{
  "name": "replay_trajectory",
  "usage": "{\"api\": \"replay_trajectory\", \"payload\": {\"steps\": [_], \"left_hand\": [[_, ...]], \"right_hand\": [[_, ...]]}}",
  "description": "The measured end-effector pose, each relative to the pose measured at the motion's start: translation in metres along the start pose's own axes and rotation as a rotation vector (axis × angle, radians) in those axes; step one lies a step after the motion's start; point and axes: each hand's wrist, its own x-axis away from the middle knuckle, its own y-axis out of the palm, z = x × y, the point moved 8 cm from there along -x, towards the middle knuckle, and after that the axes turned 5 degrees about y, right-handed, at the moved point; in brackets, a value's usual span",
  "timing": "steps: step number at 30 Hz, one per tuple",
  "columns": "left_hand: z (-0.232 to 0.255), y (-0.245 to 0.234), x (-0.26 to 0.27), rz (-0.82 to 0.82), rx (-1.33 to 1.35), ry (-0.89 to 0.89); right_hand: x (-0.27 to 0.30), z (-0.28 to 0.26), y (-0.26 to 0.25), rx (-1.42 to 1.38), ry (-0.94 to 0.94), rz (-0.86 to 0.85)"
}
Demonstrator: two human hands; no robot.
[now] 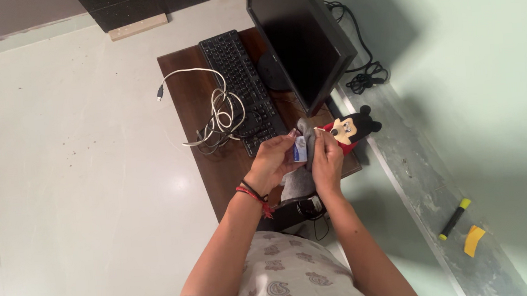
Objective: The person cleans a small figurine, a printer cable, and a desktop surface using a cloth, then places the items back on a shelf near a computer.
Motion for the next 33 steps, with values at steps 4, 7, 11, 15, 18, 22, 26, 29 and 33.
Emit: {"api": "replay_trajectory", "payload": {"steps": [4,7,11,15,18,22,26,29,33], "left_hand": [[0.001,0.000,-0.002,0.052,-0.074,0.113],[0.008,0.001,0.005,0.113,-0.169,0.200],[0.016,0.004,0.013,0.174,-0.235,0.245],[0.020,0.008,0.014,0.107,-0.231,0.176],[0.020,0.015,0.015,0.006,-0.229,0.197],[0.014,0.017,0.017,-0.056,-0.180,0.133],[0.009,0.018,0.019,-0.064,-0.148,0.129],[0.004,0.012,0.019,-0.021,-0.099,0.118],[0.000,0.005,0.015,0.013,-0.078,0.116]], "right_hand": [[0.004,-0.004,0.006,-0.105,0.047,-0.101],[0.008,-0.017,0.009,-0.160,-0.009,-0.156],[0.006,-0.018,0.005,0.058,0.086,-0.103],[0.011,-0.034,0.000,-0.110,-0.111,-0.127],[0.009,-0.023,-0.003,-0.085,-0.097,-0.127],[0.010,-0.016,-0.008,-0.069,-0.182,-0.095],[0.013,-0.018,-0.013,-0.038,-0.266,-0.057],[0.015,-0.021,-0.014,-0.015,-0.244,-0.088],[0.019,-0.030,-0.014,0.011,-0.276,-0.127]]}}
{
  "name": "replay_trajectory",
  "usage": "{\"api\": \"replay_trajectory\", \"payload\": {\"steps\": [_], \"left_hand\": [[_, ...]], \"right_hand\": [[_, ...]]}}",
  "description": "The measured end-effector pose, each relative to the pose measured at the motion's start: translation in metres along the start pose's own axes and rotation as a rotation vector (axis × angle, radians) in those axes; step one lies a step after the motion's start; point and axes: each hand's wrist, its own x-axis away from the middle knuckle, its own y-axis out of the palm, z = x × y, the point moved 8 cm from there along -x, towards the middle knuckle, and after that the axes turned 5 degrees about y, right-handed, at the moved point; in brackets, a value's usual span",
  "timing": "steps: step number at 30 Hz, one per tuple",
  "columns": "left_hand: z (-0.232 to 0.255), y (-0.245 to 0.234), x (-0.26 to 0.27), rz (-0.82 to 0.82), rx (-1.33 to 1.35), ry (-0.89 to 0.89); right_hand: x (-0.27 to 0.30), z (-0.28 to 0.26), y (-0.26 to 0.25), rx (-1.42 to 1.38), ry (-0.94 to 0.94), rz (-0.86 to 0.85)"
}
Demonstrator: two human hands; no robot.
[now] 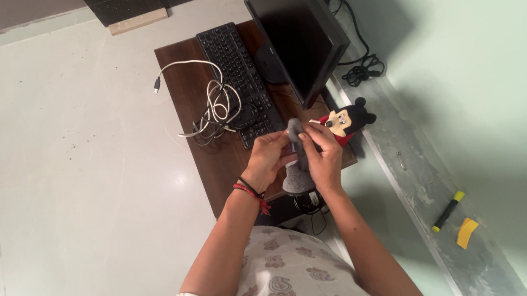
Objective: The person cleans a small figurine, a printer cable, and a desktop surface using a cloth, then places the items back on a shelf near a computer.
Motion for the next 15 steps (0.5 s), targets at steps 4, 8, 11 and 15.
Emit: {"api": "replay_trajectory", "payload": {"steps": [4,8,11,15], "left_hand": [[-0.004,-0.004,-0.001,0.052,0.031,-0.014],[-0.006,-0.011,0.002,0.070,0.044,-0.022],[-0.009,-0.015,0.000,0.057,0.073,-0.009],[-0.009,-0.014,0.002,0.035,0.067,0.002]], "right_hand": [[-0.001,-0.002,0.002,0.021,0.006,-0.034],[0.002,-0.010,0.003,-0.002,0.019,-0.092],[0.006,-0.016,0.003,0.013,0.028,-0.145],[0.007,-0.025,0.003,0.030,-0.046,-0.168]]}}
